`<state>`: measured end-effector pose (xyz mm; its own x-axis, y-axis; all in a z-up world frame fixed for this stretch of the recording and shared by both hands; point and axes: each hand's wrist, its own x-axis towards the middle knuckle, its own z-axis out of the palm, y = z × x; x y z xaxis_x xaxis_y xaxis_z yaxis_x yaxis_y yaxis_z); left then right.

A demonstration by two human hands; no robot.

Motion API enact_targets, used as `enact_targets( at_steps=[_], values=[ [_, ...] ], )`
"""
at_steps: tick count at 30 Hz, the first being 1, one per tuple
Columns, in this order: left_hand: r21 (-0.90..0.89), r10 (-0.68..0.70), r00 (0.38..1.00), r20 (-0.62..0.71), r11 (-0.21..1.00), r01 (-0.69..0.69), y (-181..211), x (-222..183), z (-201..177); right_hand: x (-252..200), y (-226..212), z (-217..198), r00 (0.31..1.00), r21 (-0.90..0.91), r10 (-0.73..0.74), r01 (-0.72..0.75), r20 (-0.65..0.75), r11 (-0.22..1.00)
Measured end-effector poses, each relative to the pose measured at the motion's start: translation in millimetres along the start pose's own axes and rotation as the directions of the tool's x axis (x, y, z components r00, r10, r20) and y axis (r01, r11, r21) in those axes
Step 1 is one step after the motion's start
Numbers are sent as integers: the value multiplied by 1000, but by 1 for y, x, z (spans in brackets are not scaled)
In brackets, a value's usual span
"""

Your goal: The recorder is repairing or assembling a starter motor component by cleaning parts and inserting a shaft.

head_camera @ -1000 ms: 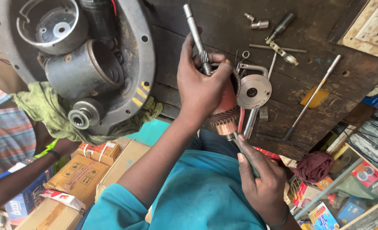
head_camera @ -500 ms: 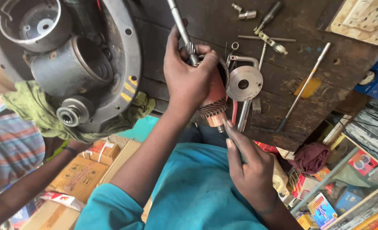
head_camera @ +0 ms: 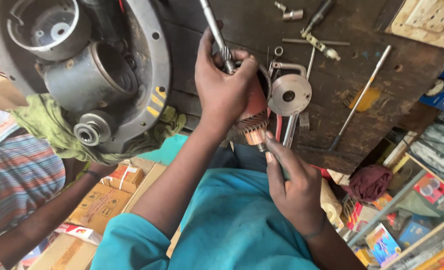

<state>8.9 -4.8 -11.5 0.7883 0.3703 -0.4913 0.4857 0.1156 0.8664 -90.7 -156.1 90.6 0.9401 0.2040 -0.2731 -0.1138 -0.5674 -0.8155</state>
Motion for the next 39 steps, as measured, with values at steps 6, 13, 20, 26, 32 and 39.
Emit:
enact_targets(
  at_steps=[6, 13, 20, 26, 32, 39],
  values=[
    [56, 50, 999, 16, 997, -51, -1, -1, -1, -12, 5, -6, 1000, -19, 2, -2, 19, 1000],
    [-46, 172, 985, 28, 984, -171, -5, 3, 2, -5, 1, -6, 1000, 0, -17, 17, 12, 1000],
    [89, 111, 994, -23, 990, -109, -14, 0, 0, -6, -12, -29, 985, -52, 78, -71, 153, 996],
    [86, 105, 994, 41, 990, -108, -2, 0, 2, -22, 8, -46, 963, 58, 246, -253, 108, 966],
    [93, 64, 998, 12, 994, -65, 1, 3, 1, -23, 10, -18, 959, 300, 261, -283, 113, 911],
    [-1, 148, 988, 48, 989, -148, -18, 2, -1, -27, 23, -10, 956, 396, 272, -295, 113, 870]
  ],
)
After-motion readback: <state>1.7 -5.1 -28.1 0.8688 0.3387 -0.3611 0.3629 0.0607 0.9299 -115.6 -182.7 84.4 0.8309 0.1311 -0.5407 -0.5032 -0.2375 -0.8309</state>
